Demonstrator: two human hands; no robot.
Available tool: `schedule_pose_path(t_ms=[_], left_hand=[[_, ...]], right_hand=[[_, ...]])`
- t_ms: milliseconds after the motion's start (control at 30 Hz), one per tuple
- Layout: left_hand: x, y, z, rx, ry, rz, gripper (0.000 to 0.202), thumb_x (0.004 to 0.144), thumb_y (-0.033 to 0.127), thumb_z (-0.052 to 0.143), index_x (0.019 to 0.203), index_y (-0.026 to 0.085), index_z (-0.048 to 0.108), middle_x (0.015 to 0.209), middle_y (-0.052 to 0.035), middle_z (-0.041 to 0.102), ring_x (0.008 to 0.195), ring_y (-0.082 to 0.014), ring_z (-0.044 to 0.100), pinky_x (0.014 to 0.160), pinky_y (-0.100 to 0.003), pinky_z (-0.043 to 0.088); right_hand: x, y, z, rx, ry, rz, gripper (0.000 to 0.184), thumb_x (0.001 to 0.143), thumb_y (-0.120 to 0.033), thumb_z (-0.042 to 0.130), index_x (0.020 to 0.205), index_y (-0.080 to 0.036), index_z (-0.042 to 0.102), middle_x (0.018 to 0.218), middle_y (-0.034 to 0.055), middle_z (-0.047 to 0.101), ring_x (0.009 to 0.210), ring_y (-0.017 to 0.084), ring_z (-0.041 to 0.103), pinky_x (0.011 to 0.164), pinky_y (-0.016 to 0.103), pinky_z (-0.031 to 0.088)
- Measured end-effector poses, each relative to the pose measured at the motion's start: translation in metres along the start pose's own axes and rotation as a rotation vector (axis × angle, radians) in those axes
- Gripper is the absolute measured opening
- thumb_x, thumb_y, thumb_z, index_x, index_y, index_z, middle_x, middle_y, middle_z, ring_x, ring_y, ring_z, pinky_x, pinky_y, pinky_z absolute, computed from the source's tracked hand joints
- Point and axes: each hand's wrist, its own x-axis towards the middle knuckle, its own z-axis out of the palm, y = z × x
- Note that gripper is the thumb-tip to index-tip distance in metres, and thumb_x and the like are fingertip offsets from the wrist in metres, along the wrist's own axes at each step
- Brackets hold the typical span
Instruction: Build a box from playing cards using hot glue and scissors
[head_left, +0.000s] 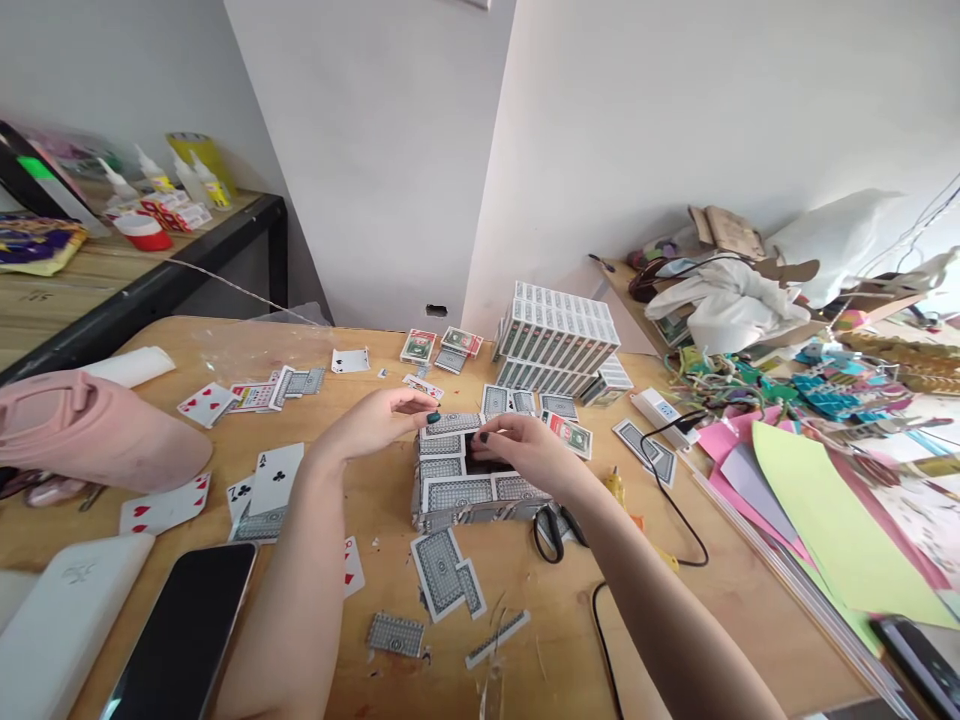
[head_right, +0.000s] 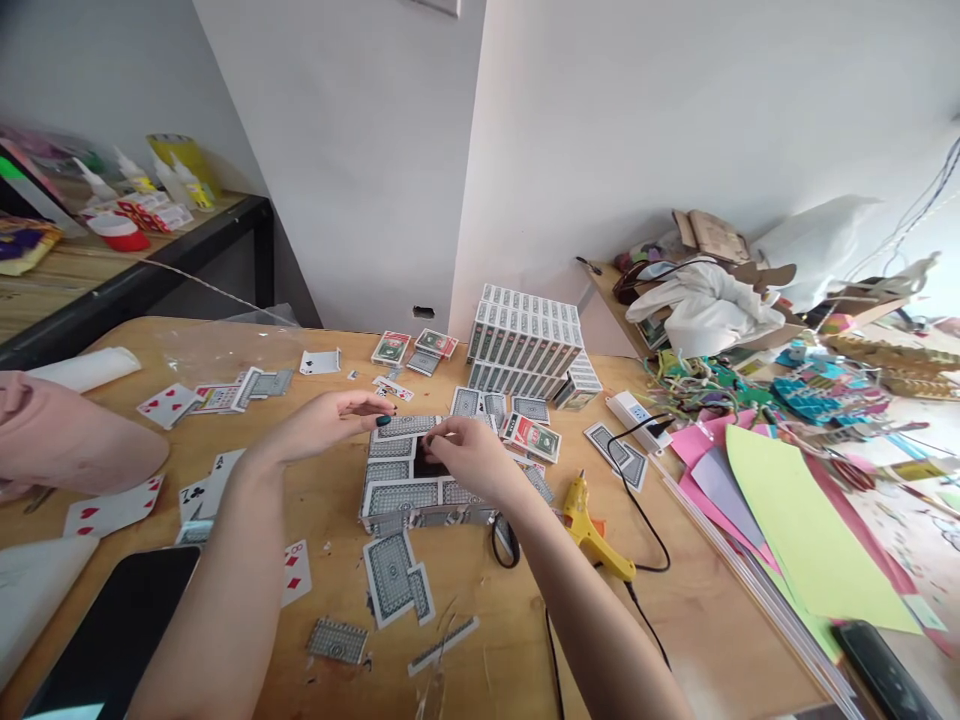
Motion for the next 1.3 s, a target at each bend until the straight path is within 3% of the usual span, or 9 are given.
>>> schedule_pose_path(t_ms=[133,267,467,567,700,933,1133,1300], left_hand=[[0.004,-0.006,0.003,0.019,-0.009,-0.028,0.04,0.067,0.043,0.064,0.101,0.024,0.064,0.104,-0.0054,0.066,0.095,-0.022,0.06,0.081,-0.034,0.046],[0.004,-0.006,0.004,0.072,-0.022,-0.019,0.036,0.07,0.044,0.061,0.099,0.024,0.065,0.1,-0.0041,0.067,0.091,-0.0217,0.061,0.077,-0.032,0.046],[0.001,-0.001,0.002,0.247,0.063,0.011,0.03,0.08,0.039,0.046,0.102,0.028,0.065,0.102,-0.001,0.067,0.089,-0.0198,0.061,0.078,-0.032,0.046],[0.001,0.006,0.008,0.228,0.07,0.104,0.033,0.082,0.038,0.044,0.108,0.029,0.063,0.11,-0.0006,0.065,0.093,-0.0186,0.061,0.08,-0.032,0.047],[0.004,0.016,0.026,0.272,-0.02,0.264,0.029,0.082,0.031,0.045,0.102,0.031,0.066,0.118,0.0027,0.061,0.108,-0.0179,0.054,0.093,-0.033,0.041],[0.009,0.015,0.036,0.324,-0.047,0.25,0.026,0.081,0.029,0.047,0.096,0.032,0.068,0.117,0.0031,0.061,0.109,-0.0187,0.054,0.094,-0.035,0.041],[0.008,0.012,0.03,0.175,-0.037,0.159,0.052,0.078,0.035,0.052,0.129,0.03,0.043,0.121,-0.0018,0.059,0.107,-0.0194,0.056,0.09,-0.033,0.044],[0.008,0.004,0.025,0.246,-0.009,0.071,0.044,0.073,0.043,0.057,0.115,0.029,0.058,0.122,-0.0035,0.058,0.113,-0.0262,0.052,0.095,-0.039,0.039]], right_hand=[[-0.019,0.007,-0.02,-0.026,0.175,-0.154,0.017,0.068,-0.027,0.065,0.081,-0.017,0.061,0.076,0.0036,0.069,0.076,0.018,0.066,0.076,0.032,0.049],[-0.042,0.02,-0.036,0.042,0.337,-0.214,0.026,0.066,-0.038,0.068,0.081,-0.016,0.062,0.072,0.0046,0.069,0.072,0.018,0.066,0.07,0.03,0.049],[-0.073,0.064,-0.06,-0.161,0.624,-0.116,0.038,0.077,-0.051,0.051,0.082,-0.015,0.063,0.052,0.0015,0.06,0.041,0.012,0.051,0.045,0.025,0.041],[-0.079,0.097,-0.066,-0.424,0.746,-0.068,0.033,0.079,-0.047,0.049,0.083,-0.018,0.065,0.061,0.0044,0.065,0.057,0.018,0.06,0.055,0.028,0.046],[-0.079,0.132,-0.063,-0.62,0.678,-0.145,0.025,0.079,-0.037,0.048,0.089,-0.021,0.065,0.086,0.0063,0.067,0.074,0.02,0.063,0.069,0.032,0.049],[-0.07,0.153,-0.056,-0.861,0.646,-0.305,0.027,0.08,-0.024,0.044,0.095,-0.018,0.065,0.101,0.0104,0.063,0.096,0.023,0.057,0.084,0.038,0.047],[-0.056,0.15,-0.056,-0.98,0.599,-0.165,0.033,0.072,-0.014,0.045,0.099,-0.014,0.064,0.099,0.0121,0.063,0.098,0.026,0.054,0.083,0.038,0.046],[-0.057,0.139,-0.058,-0.943,0.612,-0.081,0.025,0.073,-0.019,0.048,0.093,-0.017,0.063,0.093,0.0099,0.062,0.091,0.025,0.056,0.08,0.037,0.045]])
